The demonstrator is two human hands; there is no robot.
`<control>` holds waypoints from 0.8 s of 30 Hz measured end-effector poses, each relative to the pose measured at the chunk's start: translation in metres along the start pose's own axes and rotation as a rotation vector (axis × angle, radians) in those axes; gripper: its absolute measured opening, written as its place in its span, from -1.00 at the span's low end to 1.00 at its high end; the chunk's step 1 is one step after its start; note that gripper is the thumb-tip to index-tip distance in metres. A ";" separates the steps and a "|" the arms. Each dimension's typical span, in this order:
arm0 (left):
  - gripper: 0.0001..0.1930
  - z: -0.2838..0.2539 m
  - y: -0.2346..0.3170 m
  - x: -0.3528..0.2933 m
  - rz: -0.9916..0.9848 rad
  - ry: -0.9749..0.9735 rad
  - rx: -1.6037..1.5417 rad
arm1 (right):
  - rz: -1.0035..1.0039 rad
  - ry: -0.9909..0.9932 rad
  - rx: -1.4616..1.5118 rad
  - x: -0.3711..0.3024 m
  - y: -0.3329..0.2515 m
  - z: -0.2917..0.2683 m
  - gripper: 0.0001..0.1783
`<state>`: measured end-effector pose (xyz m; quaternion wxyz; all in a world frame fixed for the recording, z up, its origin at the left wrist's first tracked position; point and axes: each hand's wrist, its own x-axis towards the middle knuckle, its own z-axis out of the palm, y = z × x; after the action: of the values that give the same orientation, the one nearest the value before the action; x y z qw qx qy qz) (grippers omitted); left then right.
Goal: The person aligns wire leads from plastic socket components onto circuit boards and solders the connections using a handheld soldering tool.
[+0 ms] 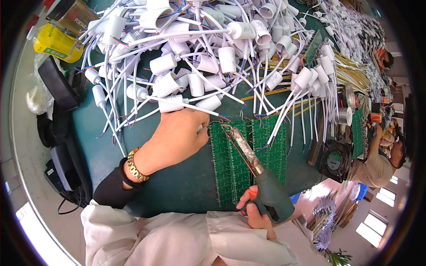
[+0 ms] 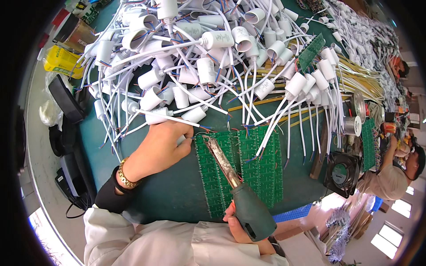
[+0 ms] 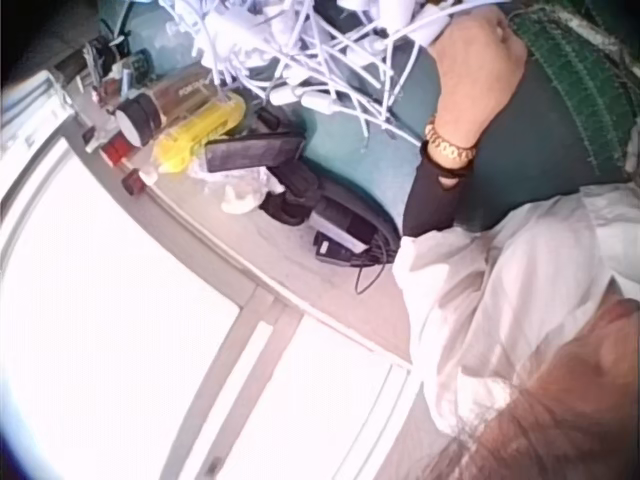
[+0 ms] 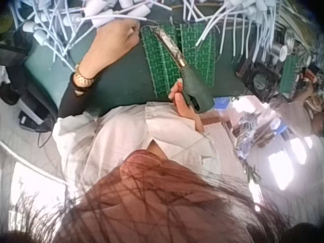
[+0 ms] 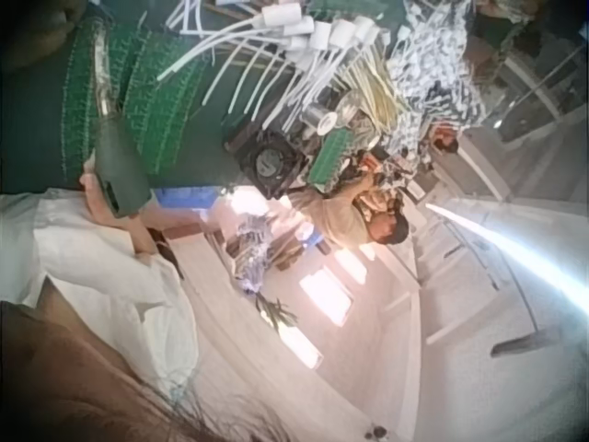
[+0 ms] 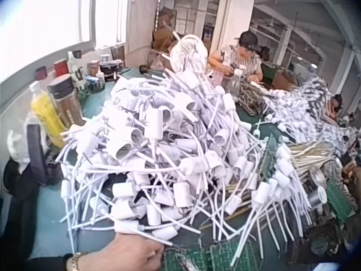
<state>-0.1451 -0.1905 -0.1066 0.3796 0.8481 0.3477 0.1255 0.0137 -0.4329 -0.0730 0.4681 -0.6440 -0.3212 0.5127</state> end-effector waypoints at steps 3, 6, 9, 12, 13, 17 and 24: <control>-0.92 0.001 0.000 0.001 0.023 0.016 0.009 | -0.005 -0.090 -0.020 0.000 0.009 -0.012 -0.79; -0.92 0.001 0.001 0.001 0.022 -0.005 0.000 | 0.100 -0.139 -0.051 0.000 -0.002 -0.014 -0.80; -0.92 -0.002 0.000 0.000 0.028 0.001 -0.008 | 0.029 -0.133 -0.043 -0.004 0.006 -0.013 -0.79; -0.92 -0.005 -0.001 -0.002 -0.003 -0.032 -0.001 | 0.005 -0.169 -0.091 -0.004 0.003 -0.010 -0.79; -0.92 -0.004 -0.003 -0.002 0.015 -0.030 0.004 | 0.003 -0.138 -0.048 -0.007 0.004 -0.008 -0.77; -0.90 -0.001 -0.002 -0.003 0.104 0.017 0.077 | -0.032 0.020 0.055 -0.021 0.016 -0.003 -0.66; -0.82 -0.037 0.032 -0.016 0.064 0.370 0.171 | -0.191 0.064 0.024 -0.035 0.025 -0.016 -0.63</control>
<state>-0.1585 -0.1964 -0.0573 0.2316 0.8503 0.3939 0.2612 0.0180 -0.4771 -0.0832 0.5326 -0.6208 -0.3600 0.4486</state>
